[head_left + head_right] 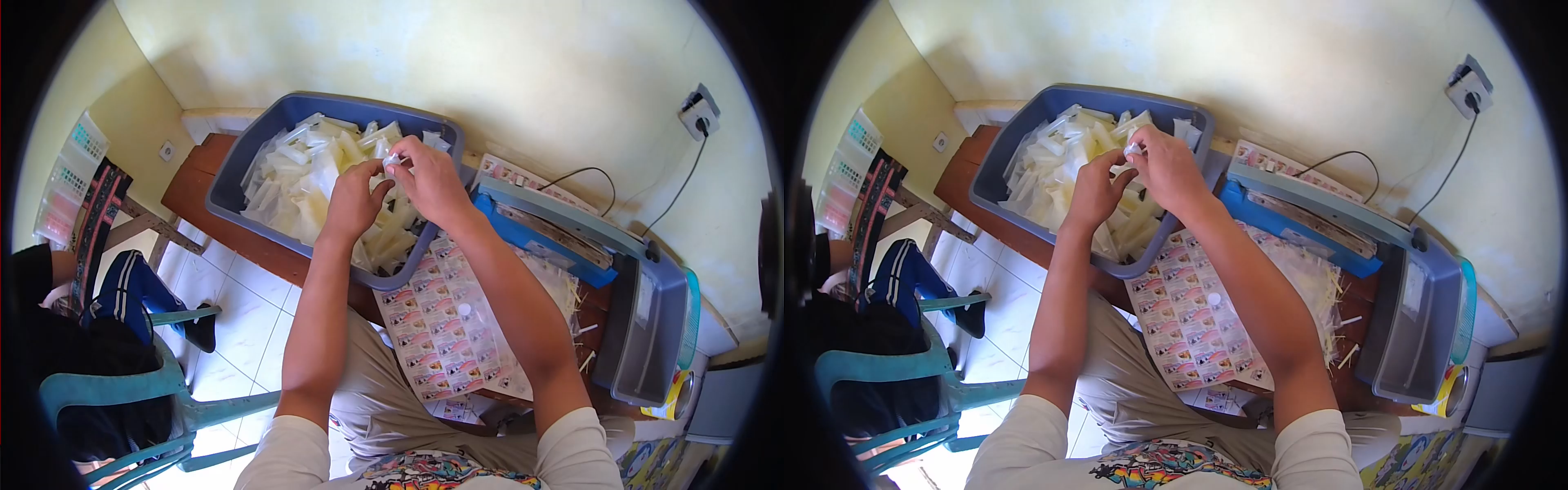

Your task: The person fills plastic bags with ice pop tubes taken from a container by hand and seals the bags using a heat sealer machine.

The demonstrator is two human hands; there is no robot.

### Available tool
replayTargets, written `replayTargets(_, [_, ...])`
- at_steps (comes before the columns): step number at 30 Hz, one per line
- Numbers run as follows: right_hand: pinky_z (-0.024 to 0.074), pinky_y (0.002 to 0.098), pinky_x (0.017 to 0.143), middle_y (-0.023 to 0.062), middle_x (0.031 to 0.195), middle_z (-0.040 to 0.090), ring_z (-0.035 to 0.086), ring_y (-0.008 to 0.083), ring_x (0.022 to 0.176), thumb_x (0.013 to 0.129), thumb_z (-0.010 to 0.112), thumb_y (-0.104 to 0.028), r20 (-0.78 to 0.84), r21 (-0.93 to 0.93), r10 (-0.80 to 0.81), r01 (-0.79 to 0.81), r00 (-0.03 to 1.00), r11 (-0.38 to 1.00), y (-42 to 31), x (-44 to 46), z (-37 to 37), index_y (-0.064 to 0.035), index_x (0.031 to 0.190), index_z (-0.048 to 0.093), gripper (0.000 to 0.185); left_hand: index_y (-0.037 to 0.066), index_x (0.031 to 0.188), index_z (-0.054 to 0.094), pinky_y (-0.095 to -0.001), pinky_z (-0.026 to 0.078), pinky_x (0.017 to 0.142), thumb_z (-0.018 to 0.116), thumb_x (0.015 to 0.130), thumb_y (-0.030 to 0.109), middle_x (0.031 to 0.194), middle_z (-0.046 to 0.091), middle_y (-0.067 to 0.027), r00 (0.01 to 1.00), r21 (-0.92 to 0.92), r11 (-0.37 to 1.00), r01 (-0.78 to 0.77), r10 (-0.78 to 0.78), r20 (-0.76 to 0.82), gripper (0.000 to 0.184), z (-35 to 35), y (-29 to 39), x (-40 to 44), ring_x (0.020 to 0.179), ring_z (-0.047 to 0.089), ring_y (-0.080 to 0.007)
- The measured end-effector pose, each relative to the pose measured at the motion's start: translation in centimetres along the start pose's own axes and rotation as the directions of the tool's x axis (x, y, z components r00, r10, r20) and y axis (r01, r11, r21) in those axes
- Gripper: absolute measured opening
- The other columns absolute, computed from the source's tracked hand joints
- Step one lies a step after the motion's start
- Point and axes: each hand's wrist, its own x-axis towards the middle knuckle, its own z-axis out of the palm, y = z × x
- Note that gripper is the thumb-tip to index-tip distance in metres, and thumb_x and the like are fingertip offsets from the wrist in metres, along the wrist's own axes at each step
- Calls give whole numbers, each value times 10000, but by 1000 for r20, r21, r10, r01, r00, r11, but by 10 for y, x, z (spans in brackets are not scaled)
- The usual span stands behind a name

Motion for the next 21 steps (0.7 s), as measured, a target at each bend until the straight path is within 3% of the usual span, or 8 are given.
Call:
replayTargets(4, [595,464,763,201,972,738,760,381,881,983,743,-61,-141,71,-6,16,990,997,-24,-27,-43,-12,1168,649,214,2,1223,737,-488,566,949,805,925,63,1173,757,-250,996,-111,990,-83,84,8,311,8,37,-11,1085,723,-447])
replayTargets(10, [629,416,728,189,1028,725,762,344,862,985,713,-46,-142,-49,24,-31,990,998,-59,-95,-118,-19,1174,697,192,1,1229,701,-479,571,898,782,909,17,1165,741,-220,889,-104,883,-457,458,-18,331,38,101,-43,1046,708,-439])
replayTargets(15, [651,411,709,191,1091,727,763,353,880,955,735,-43,-114,-204,56,-79,992,976,-65,-161,-165,-18,1142,702,191,20,1179,712,-482,554,896,799,890,23,1101,740,-180,832,-127,833,-539,550,78,302,82,131,-75,1054,696,-408])
replayTargets(19, [658,384,757,172,1082,751,777,332,914,915,805,-53,-53,-172,270,-275,961,946,-69,-211,-190,-14,1135,708,244,43,1167,717,-483,550,936,819,887,70,1113,752,-131,772,-201,776,-598,625,116,299,111,150,-102,1068,699,-377])
replayTargets(21, [672,366,783,157,1077,760,788,309,934,904,832,-56,-29,-209,333,-332,942,920,-64,-236,-200,-5,1141,714,270,42,1160,718,-477,553,954,817,896,85,1123,759,-133,775,-229,806,-545,589,229,285,126,154,-118,1087,699,-377])
